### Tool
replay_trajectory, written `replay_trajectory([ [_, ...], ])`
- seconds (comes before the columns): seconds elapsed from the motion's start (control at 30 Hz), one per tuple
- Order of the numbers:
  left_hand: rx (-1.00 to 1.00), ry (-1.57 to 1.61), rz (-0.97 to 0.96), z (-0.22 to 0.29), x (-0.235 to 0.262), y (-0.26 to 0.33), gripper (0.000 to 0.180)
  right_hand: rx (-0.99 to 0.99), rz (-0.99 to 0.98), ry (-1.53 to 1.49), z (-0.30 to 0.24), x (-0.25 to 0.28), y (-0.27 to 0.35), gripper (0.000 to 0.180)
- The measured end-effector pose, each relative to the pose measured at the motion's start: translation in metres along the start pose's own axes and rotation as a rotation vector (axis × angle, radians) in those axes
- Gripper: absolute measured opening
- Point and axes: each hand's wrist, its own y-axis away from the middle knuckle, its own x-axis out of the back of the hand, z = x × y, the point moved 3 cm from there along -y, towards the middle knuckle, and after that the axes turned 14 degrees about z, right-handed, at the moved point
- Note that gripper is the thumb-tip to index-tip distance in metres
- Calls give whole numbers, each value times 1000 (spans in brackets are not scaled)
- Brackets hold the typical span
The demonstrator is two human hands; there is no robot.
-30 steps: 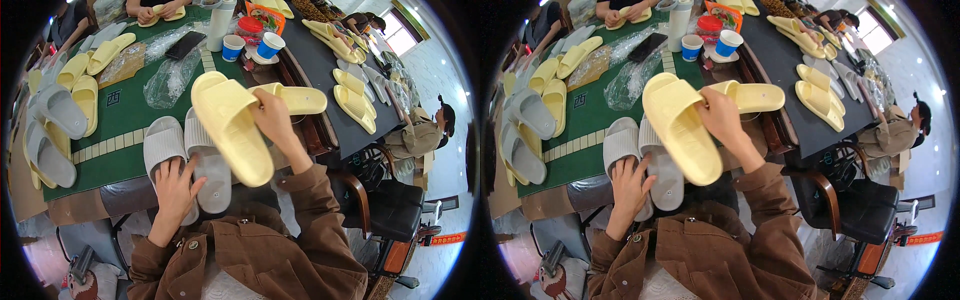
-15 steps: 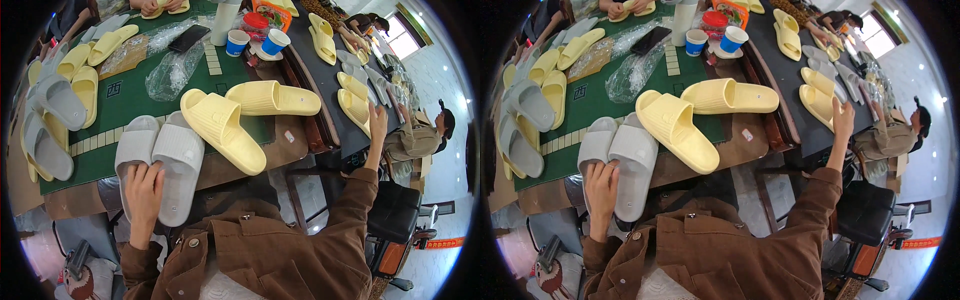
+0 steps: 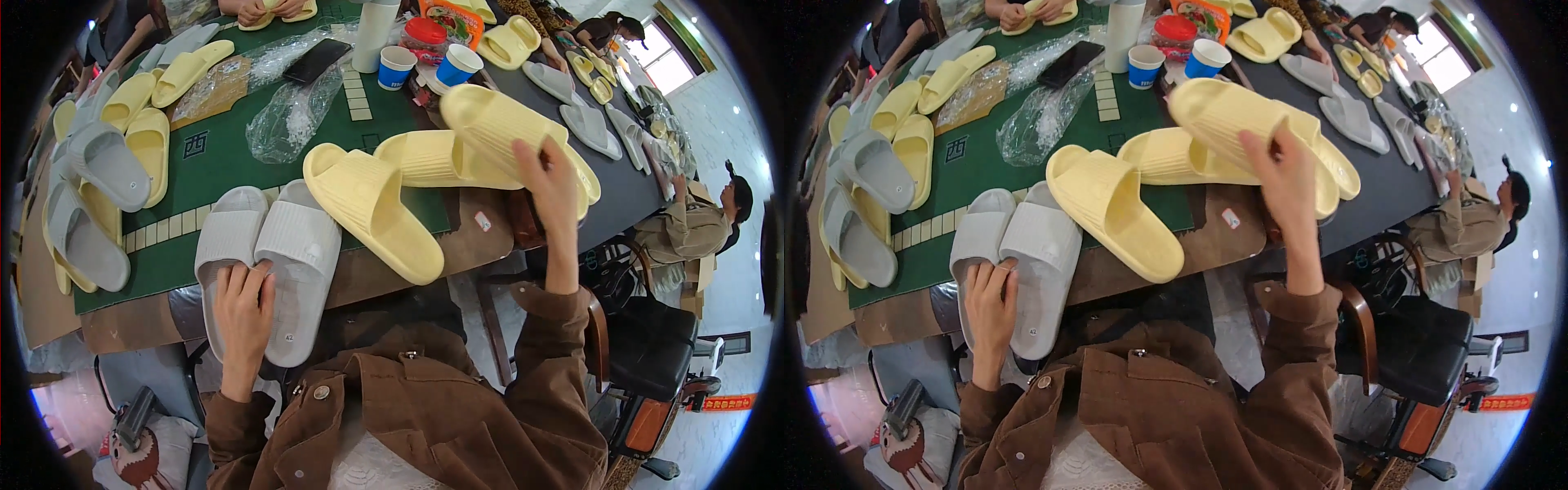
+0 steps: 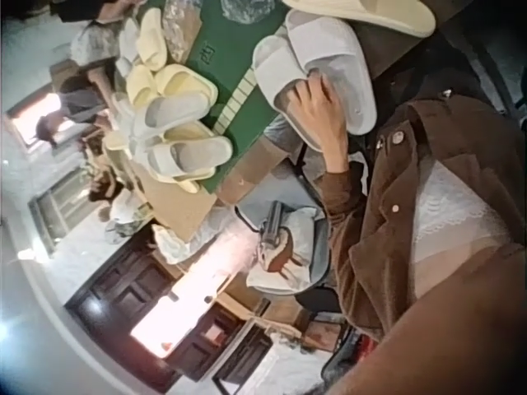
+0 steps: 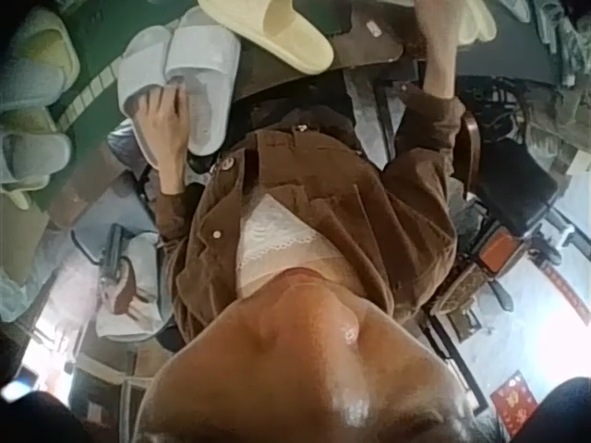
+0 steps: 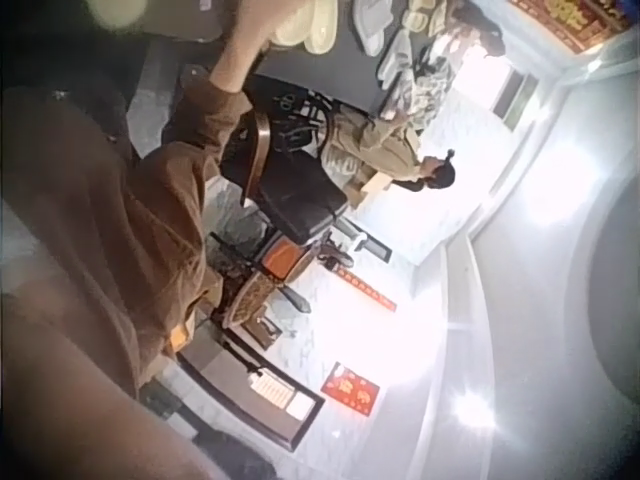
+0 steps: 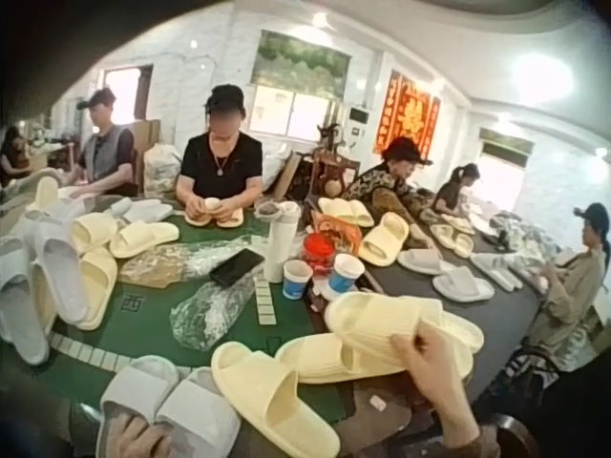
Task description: Assembling and finishing slippers/sandals at a work table in a manufacturing environment.
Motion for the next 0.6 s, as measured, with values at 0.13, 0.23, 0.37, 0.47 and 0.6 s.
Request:
replay_trajectory([
  [0.13, 5, 7, 13, -2, -2, 1, 17, -222, -286, -225, -6, -51, 17, 34],
  [0.23, 11, 16, 17, -3, -2, 2, 18, -31, -219, -76, 17, -75, 12, 34],
  [0.37, -13, 13, 35, -2, -3, 2, 19, 358, -18, 369, 51, -81, -5, 37],
  [0.47, -8, 1, 48, -1, -5, 2, 21, 278, -108, 399, 55, -81, 3, 41],
  [0.6, -17, 13, 71, 3, -16, -2, 22, 203, -240, 455, 30, -77, 24, 43],
])
